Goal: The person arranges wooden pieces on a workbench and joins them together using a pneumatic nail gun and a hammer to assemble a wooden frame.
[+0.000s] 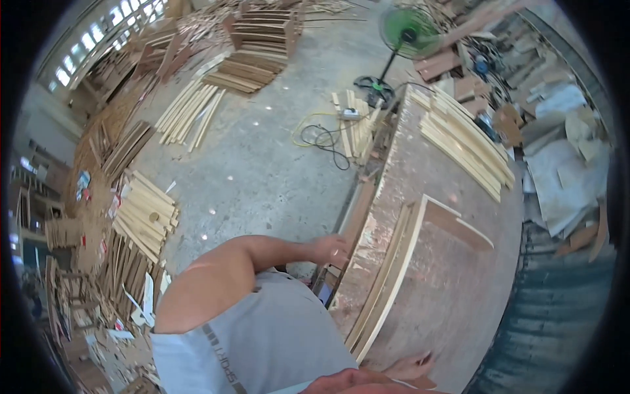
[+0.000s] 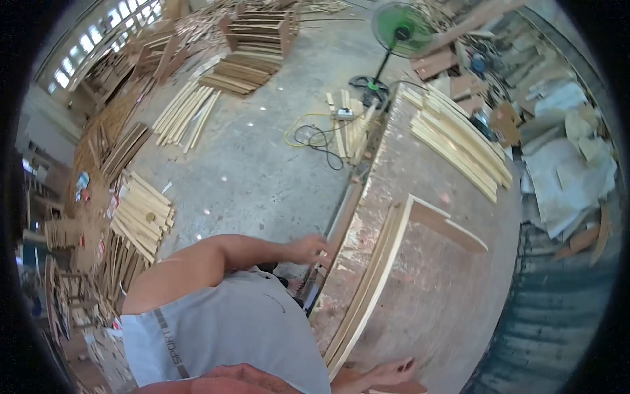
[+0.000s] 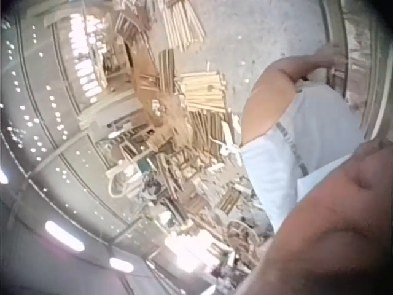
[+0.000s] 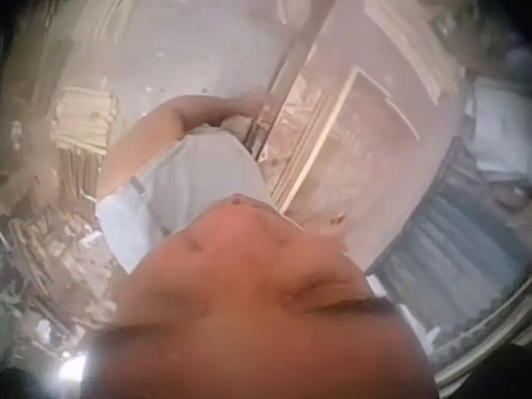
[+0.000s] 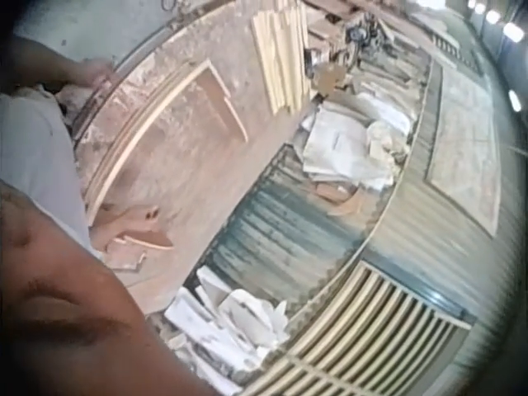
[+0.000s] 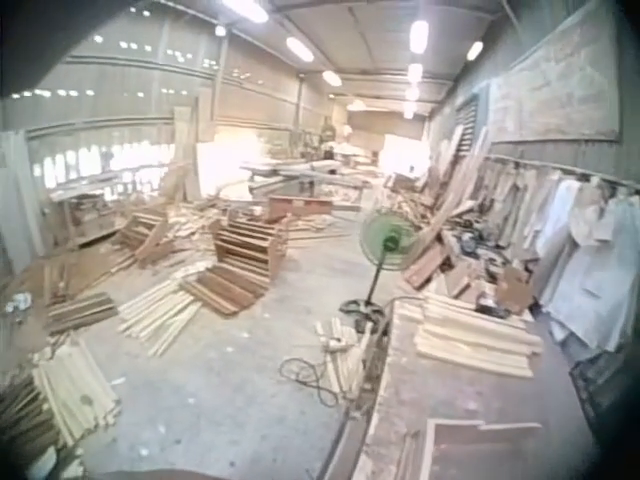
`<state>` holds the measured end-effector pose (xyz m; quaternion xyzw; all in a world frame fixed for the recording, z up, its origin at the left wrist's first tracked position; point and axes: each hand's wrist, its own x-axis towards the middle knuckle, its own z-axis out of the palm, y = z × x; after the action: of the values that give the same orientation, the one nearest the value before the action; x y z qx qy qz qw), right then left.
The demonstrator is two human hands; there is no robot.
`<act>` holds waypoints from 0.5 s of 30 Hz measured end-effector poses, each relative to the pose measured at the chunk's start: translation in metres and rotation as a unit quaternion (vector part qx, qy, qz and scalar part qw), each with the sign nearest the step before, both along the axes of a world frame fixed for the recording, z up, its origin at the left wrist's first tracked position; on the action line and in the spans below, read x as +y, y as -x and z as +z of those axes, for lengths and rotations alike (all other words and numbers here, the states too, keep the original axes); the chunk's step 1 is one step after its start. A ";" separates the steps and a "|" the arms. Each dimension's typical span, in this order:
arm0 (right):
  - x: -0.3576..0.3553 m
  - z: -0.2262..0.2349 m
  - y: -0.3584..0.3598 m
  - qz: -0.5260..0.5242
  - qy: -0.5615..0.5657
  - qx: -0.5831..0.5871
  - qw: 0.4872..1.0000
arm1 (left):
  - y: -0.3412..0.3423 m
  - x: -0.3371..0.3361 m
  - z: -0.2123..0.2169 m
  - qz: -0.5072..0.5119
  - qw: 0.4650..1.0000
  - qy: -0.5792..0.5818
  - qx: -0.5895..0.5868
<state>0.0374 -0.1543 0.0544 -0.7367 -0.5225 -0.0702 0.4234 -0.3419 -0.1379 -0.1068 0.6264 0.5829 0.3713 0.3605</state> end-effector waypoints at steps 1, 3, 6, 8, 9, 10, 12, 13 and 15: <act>0.013 0.003 0.011 0.031 0.031 -0.008 0.999 | 0.028 -0.014 -0.012 0.023 0.997 0.076 0.024; 0.063 0.004 0.063 0.189 0.070 0.012 0.979 | 0.080 -0.081 -0.027 0.241 0.894 0.335 0.175; 0.087 0.010 0.158 0.396 0.127 0.045 0.908 | 0.191 -0.201 -0.111 0.295 0.755 0.534 0.239; 0.085 0.000 0.213 0.480 0.168 0.061 0.859 | 0.207 -0.251 -0.101 0.564 0.634 0.514 0.129; 0.081 -0.002 0.241 0.512 0.202 0.064 0.832 | 0.213 -0.276 -0.108 0.540 0.672 0.500 0.080; 0.073 -0.007 0.269 0.542 0.236 0.067 0.804 | 0.216 -0.295 -0.111 0.516 0.708 0.481 0.032; 0.062 -0.033 0.316 0.584 0.308 0.085 0.746 | 0.201 -0.308 -0.114 0.574 0.676 0.461 -0.025; 0.056 -0.040 0.338 0.606 0.341 0.059 0.716 | 0.192 -0.321 -0.151 0.580 0.670 0.459 -0.065; 0.054 -0.073 0.377 0.617 0.410 0.029 0.671 | 0.180 -0.320 -0.186 0.597 0.641 0.468 -0.117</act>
<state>-0.3399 -0.1003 -0.0183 -0.3476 -0.8216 0.4500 0.0401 -0.5220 -0.4579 -0.2931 -0.1584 0.8793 0.2539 0.3706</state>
